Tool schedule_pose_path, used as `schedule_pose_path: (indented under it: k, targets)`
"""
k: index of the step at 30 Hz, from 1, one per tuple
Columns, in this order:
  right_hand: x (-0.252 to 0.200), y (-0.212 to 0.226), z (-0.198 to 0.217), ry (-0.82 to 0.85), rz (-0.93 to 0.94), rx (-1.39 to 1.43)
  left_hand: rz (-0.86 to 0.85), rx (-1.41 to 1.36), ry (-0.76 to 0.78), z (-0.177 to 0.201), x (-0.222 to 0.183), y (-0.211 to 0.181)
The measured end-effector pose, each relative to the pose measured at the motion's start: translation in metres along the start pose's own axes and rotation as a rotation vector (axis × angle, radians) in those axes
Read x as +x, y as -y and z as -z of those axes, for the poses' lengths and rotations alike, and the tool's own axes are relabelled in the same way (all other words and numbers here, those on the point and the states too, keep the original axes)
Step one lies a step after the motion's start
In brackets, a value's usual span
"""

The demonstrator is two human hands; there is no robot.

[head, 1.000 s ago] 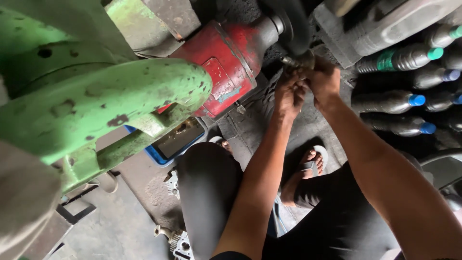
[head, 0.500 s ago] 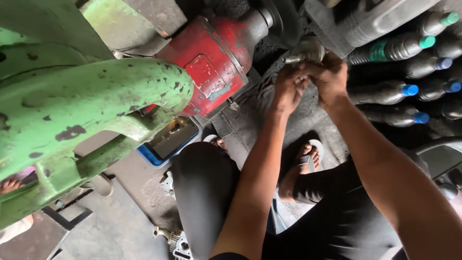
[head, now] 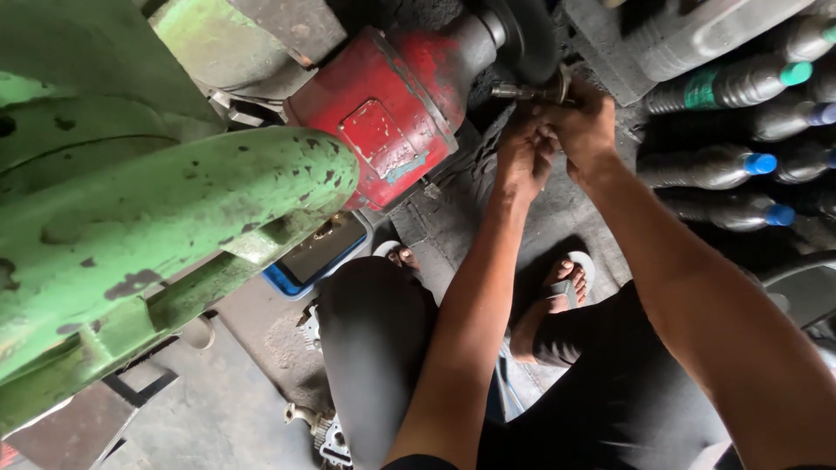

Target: Polishing a motorcycle engine part using a motorized bench grinder/buffer.

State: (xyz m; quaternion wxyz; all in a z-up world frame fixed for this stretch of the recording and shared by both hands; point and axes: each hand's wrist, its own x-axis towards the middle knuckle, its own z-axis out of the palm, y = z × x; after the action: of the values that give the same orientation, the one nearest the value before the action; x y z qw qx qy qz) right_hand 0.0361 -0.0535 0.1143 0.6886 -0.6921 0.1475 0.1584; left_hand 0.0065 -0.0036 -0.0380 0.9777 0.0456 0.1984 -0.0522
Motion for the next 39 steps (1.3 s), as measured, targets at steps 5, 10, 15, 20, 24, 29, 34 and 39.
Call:
schedule_pose_path:
  k: [5,10,15,20,24,29,34,39]
  targets:
    - [0.013,-0.016,-0.001,-0.047,-0.006,-0.141,-0.036,0.058,-0.005,0.007,0.011,0.000]
    - [0.024,-0.032,0.000,-0.011,0.050,-0.079,-0.005,0.047,-0.137,0.028,0.025,0.008]
    - [0.015,-0.020,0.002,-0.110,-0.036,-0.100,0.068,0.133,-0.088,0.019,0.019,0.006]
    - [0.008,-0.020,-0.003,-0.076,0.039,0.010,0.002,0.090,-0.101,-0.012,-0.005,-0.002]
    - [0.011,-0.023,-0.001,-0.063,0.044,-0.053,-0.148,0.020,-0.046,0.002,-0.004,0.015]
    - [0.008,-0.015,0.021,0.031,-0.178,-0.023,-0.332,0.123,-0.078,-0.023,-0.036,0.021]
    - [0.010,-0.013,0.060,0.052,-0.307,0.000,-0.227,0.150,-0.074,0.002,-0.020,0.034]
    - [0.007,-0.023,0.076,0.137,-0.109,0.193,-0.123,0.240,0.008,-0.050,-0.032,0.016]
